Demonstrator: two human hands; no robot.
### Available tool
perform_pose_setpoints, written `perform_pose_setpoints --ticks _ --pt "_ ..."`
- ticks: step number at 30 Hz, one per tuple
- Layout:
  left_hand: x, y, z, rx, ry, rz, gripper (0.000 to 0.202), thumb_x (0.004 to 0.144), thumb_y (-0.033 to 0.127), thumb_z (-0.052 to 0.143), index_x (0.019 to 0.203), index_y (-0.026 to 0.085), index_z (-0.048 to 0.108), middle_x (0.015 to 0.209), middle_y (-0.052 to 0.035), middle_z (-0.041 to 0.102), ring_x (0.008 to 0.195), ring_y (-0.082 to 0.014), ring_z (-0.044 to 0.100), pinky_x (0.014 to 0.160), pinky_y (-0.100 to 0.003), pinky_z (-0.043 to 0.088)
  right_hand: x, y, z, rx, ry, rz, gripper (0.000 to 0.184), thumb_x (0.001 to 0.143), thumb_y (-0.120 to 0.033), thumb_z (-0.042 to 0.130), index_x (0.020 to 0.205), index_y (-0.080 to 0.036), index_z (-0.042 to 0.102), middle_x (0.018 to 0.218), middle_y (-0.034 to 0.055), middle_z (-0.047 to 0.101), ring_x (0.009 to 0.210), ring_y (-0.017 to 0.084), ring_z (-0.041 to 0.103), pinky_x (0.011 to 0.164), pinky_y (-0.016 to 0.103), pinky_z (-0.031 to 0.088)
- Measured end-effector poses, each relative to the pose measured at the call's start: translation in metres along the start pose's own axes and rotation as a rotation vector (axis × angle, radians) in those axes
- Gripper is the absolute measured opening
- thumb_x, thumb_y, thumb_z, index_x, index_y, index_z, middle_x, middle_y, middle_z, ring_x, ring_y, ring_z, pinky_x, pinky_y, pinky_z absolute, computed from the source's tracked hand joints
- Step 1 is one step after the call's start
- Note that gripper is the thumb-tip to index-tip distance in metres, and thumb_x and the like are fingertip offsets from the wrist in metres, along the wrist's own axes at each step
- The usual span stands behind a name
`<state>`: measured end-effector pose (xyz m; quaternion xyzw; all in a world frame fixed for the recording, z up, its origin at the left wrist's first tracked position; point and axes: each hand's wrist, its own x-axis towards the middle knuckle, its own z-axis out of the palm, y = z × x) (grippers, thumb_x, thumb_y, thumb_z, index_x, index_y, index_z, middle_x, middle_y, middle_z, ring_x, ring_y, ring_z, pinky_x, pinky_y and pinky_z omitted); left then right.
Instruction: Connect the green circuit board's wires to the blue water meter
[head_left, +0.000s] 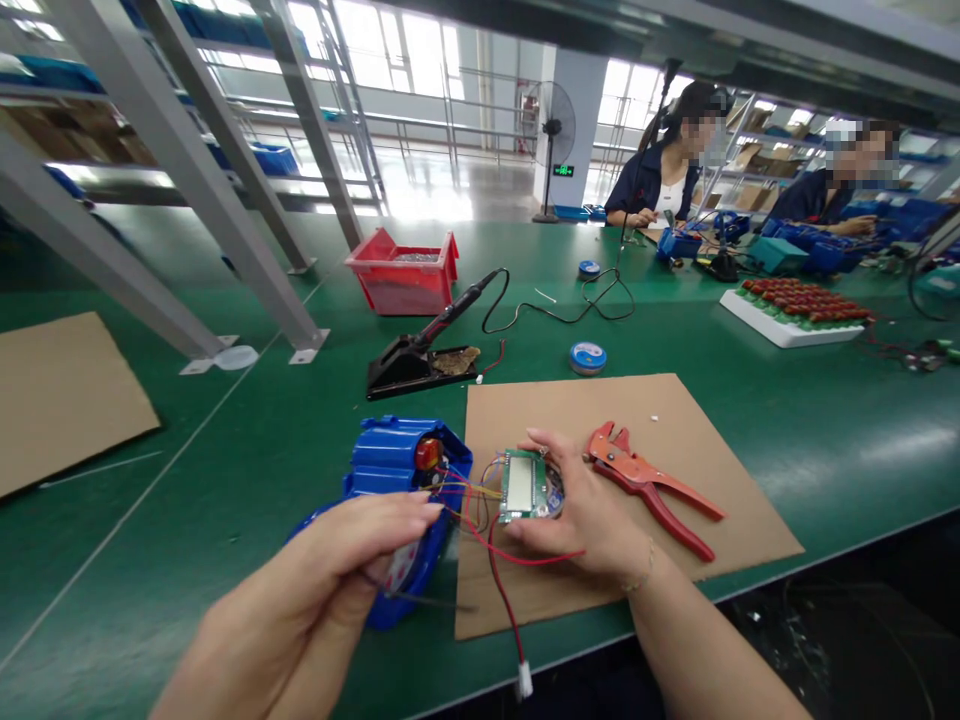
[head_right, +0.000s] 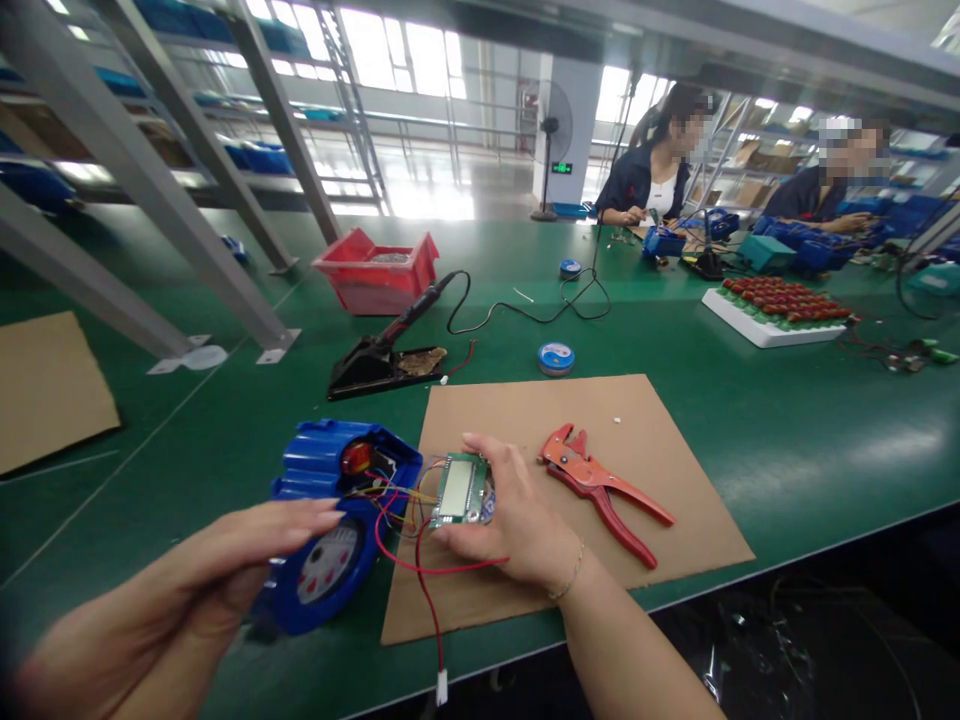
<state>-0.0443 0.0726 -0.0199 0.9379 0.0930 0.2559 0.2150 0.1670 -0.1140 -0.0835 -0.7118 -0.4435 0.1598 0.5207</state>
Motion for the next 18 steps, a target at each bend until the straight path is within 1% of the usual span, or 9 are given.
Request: perform_pose_setpoints --ticks 2,3,7,8,10,12,14,16,18 --pt "0.004 0.002 0.006 0.02 -0.085 0.164 0.032 0.104 0.031 0.046 0.133 0.04 0.056 0.134 0.011 0.065 0.119 -0.0103 0.065 0.112 -0.018 0.049 0.001 0.001 0.0 0.004 0.004 -0.013 0.087 0.074 -0.034 0.084 0.146 -0.025 0.035 0.142 0.0147 0.053 0.133 0.029 0.055 0.117 0.054 0.043" --pt "0.007 0.005 0.008 0.036 -0.106 0.232 0.035 0.104 0.029 0.046 0.137 0.038 0.053 0.138 0.009 0.062 0.124 -0.01 0.062 0.114 -0.018 0.046 0.001 0.002 -0.001 0.004 0.004 -0.023 0.089 0.074 -0.036 0.084 0.147 -0.025 0.034 0.143 0.0149 0.053 0.134 0.029 0.054 0.117 0.055 0.043" --pt "0.029 0.022 0.014 0.143 -0.099 0.4 0.043 0.103 0.014 0.045 0.143 0.028 0.05 0.15 0.0023 0.054 0.137 -0.0103 0.051 0.121 -0.021 0.037 0.001 0.004 -0.004 -0.004 -0.023 -0.052 0.092 0.076 -0.042 0.083 0.15 -0.026 0.031 0.147 0.0163 0.051 0.138 0.03 0.052 0.118 0.056 0.042" --pt "0.034 0.026 0.015 0.168 -0.11 0.439 0.043 0.103 0.011 0.043 0.142 0.026 0.051 0.15 0.0012 0.054 0.137 -0.0103 0.05 0.121 -0.02 0.036 0.002 0.004 -0.005 -0.005 -0.031 -0.057 0.091 0.076 -0.042 0.083 0.15 -0.026 0.031 0.148 0.0167 0.05 0.138 0.031 0.051 0.118 0.056 0.041" --pt "0.041 0.03 0.019 0.205 -0.142 0.503 0.038 0.105 0.012 0.037 0.134 0.023 0.058 0.141 0.0016 0.062 0.133 -0.0101 0.053 0.116 -0.019 0.04 0.002 0.004 -0.007 -0.006 -0.039 -0.06 0.091 0.076 -0.041 0.083 0.15 -0.026 0.031 0.15 0.0171 0.049 0.139 0.031 0.051 0.118 0.056 0.041" --pt "0.043 0.031 0.026 0.24 -0.16 0.529 0.037 0.108 0.019 0.031 0.117 0.024 0.066 0.122 0.0047 0.071 0.122 -0.0109 0.06 0.105 -0.022 0.047 0.002 0.004 -0.007 -0.003 -0.035 -0.057 0.092 0.076 -0.039 0.083 0.15 -0.027 0.03 0.15 0.0168 0.05 0.139 0.031 0.051 0.118 0.055 0.042" --pt "0.041 0.029 0.034 0.288 -0.16 0.519 0.041 0.108 0.02 0.028 0.1 0.025 0.068 0.107 0.0063 0.075 0.114 -0.0133 0.065 0.097 -0.028 0.05 0.001 0.005 -0.007 0.005 -0.026 -0.059 0.093 0.076 -0.036 0.083 0.151 -0.028 0.029 0.149 0.0159 0.05 0.138 0.03 0.052 0.118 0.054 0.042" --pt "0.035 0.026 0.04 0.348 -0.155 0.501 0.042 0.105 0.013 0.029 0.094 0.024 0.068 0.105 0.0044 0.076 0.113 -0.0167 0.066 0.095 -0.034 0.05 0.001 0.005 -0.006 0.019 -0.028 -0.071 0.093 0.076 -0.035 0.083 0.151 -0.028 0.029 0.149 0.0154 0.051 0.138 0.029 0.053 0.117 0.052 0.043" --pt "0.027 0.024 0.042 0.409 -0.13 0.486 0.042 0.1 0.006 0.03 0.098 0.022 0.069 0.111 -0.0004 0.076 0.117 -0.0207 0.066 0.097 -0.039 0.048 0.002 0.006 -0.006 0.04 -0.035 -0.087 0.092 0.076 -0.036 0.083 0.15 -0.029 0.029 0.148 0.0154 0.051 0.138 0.028 0.053 0.117 0.051 0.044"
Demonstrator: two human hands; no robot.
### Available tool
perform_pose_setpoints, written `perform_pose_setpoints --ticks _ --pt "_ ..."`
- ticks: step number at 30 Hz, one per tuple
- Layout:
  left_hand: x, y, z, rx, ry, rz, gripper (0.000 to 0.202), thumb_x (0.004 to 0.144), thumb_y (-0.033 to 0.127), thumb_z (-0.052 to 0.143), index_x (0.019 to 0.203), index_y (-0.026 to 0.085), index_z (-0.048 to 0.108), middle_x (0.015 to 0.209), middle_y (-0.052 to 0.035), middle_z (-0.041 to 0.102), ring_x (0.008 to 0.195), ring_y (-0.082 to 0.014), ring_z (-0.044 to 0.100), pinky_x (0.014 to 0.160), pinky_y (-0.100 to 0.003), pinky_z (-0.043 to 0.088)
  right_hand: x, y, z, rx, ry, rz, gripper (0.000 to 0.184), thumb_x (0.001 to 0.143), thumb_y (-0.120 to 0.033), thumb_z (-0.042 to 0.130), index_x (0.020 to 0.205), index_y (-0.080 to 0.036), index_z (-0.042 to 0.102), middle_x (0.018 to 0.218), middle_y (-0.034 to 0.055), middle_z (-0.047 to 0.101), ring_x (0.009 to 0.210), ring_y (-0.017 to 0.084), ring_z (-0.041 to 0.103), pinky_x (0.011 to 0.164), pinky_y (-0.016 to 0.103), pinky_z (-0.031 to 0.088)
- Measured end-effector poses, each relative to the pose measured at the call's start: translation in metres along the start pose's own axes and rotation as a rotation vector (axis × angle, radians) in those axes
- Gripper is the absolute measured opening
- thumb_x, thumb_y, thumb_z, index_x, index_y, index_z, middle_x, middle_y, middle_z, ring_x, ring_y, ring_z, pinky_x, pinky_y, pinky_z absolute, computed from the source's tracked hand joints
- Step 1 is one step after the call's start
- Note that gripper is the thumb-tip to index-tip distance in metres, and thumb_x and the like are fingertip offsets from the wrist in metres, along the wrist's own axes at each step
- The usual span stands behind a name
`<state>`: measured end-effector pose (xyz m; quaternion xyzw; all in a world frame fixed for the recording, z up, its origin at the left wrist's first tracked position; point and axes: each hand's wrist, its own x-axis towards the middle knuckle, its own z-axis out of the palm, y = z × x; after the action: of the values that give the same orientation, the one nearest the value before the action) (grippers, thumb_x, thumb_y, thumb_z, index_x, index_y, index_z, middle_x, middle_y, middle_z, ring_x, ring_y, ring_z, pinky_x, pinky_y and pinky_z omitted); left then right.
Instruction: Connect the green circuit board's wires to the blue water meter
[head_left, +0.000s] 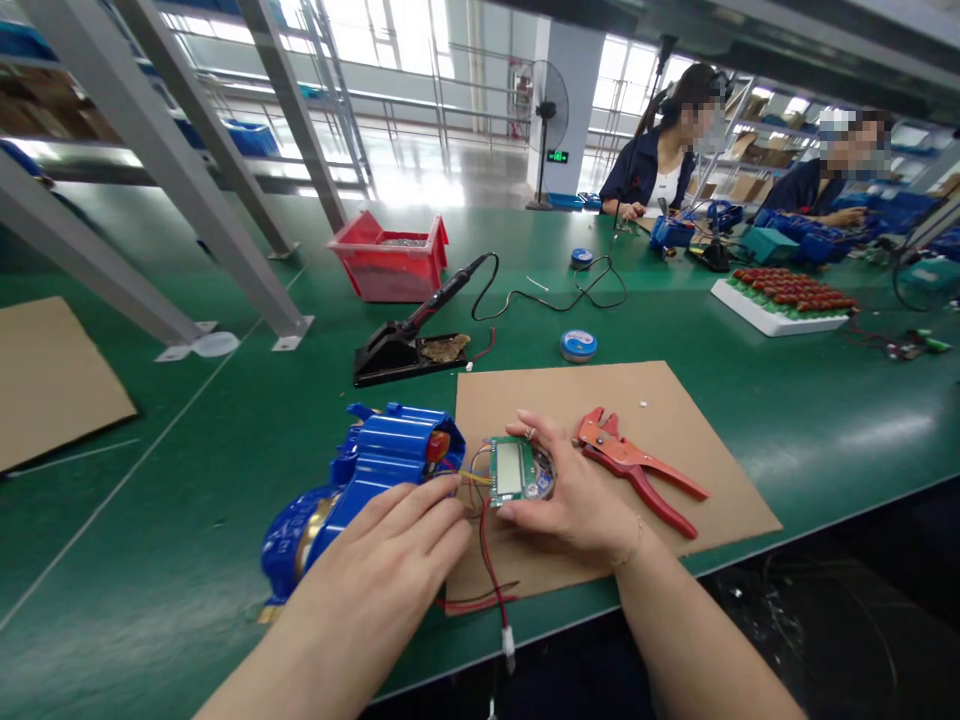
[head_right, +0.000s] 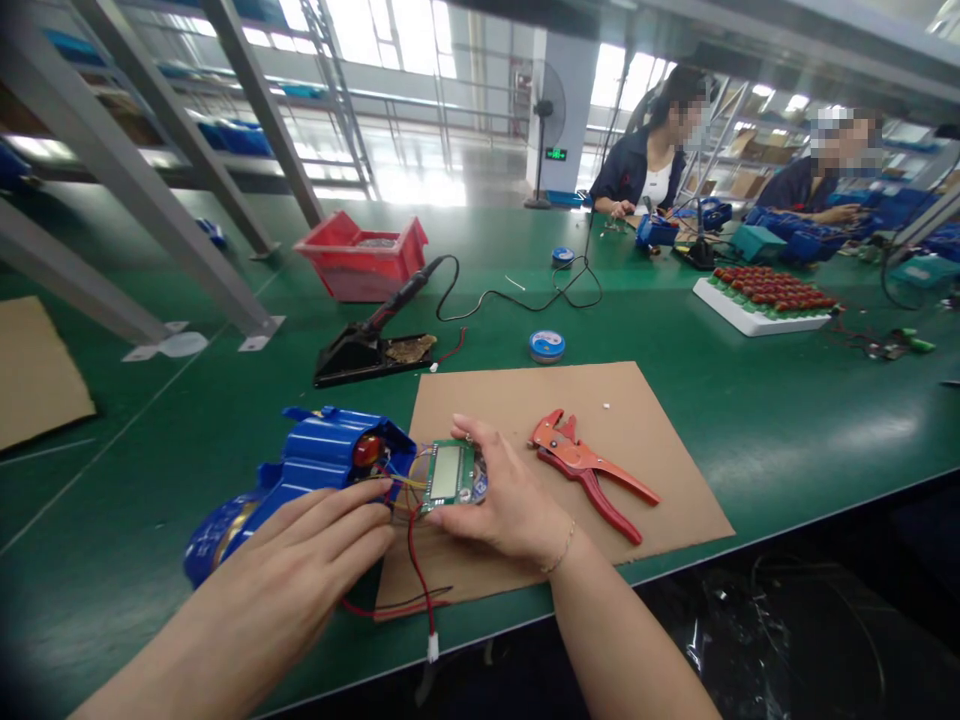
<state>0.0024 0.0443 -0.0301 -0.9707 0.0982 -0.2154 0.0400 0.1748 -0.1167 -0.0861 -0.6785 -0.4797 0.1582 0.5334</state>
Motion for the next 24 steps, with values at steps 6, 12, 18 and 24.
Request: perform_pose_setpoints --ticks 6,12,18,24 --pt "-0.016 0.007 0.005 0.148 0.031 -0.009 0.045 0.093 -0.001 0.028 0.122 0.004 0.063 0.135 -0.0168 0.067 0.128 -0.0289 0.062 0.108 -0.05 0.041 0.002 0.002 0.0 0.051 -0.005 -0.002 0.091 0.076 -0.036 0.083 0.149 -0.03 0.029 0.147 0.0146 0.051 0.139 0.027 0.052 0.118 0.052 0.043" --pt "-0.011 0.011 0.011 0.196 0.053 0.017 0.045 0.088 -0.006 0.029 0.121 -0.005 0.06 0.13 -0.0259 0.067 0.121 -0.0368 0.065 0.107 -0.056 0.039 0.002 0.004 0.002 0.119 -0.006 -0.023 0.093 0.076 -0.036 0.084 0.149 -0.031 0.026 0.146 0.0136 0.05 0.136 0.025 0.054 0.116 0.048 0.045" --pt "-0.005 0.004 0.0 0.0 0.041 -0.078 0.03 0.099 0.014 0.039 0.1 0.02 0.069 0.104 -0.0016 0.077 0.114 -0.023 0.068 0.114 -0.042 0.034 0.0 0.004 0.001 0.133 -0.005 -0.005 0.095 0.075 -0.036 0.085 0.149 -0.032 0.026 0.143 0.0131 0.05 0.135 0.026 0.054 0.116 0.049 0.045" --pt "-0.011 -0.014 -0.015 -0.24 0.045 -0.055 0.018 0.103 0.026 0.049 0.111 0.028 0.065 0.112 0.0066 0.075 0.113 -0.0134 0.067 0.114 -0.028 0.035 -0.001 0.0 -0.002 0.141 -0.015 0.028 0.095 0.075 -0.039 0.085 0.149 -0.033 0.026 0.144 0.0126 0.05 0.138 0.027 0.052 0.116 0.051 0.045"
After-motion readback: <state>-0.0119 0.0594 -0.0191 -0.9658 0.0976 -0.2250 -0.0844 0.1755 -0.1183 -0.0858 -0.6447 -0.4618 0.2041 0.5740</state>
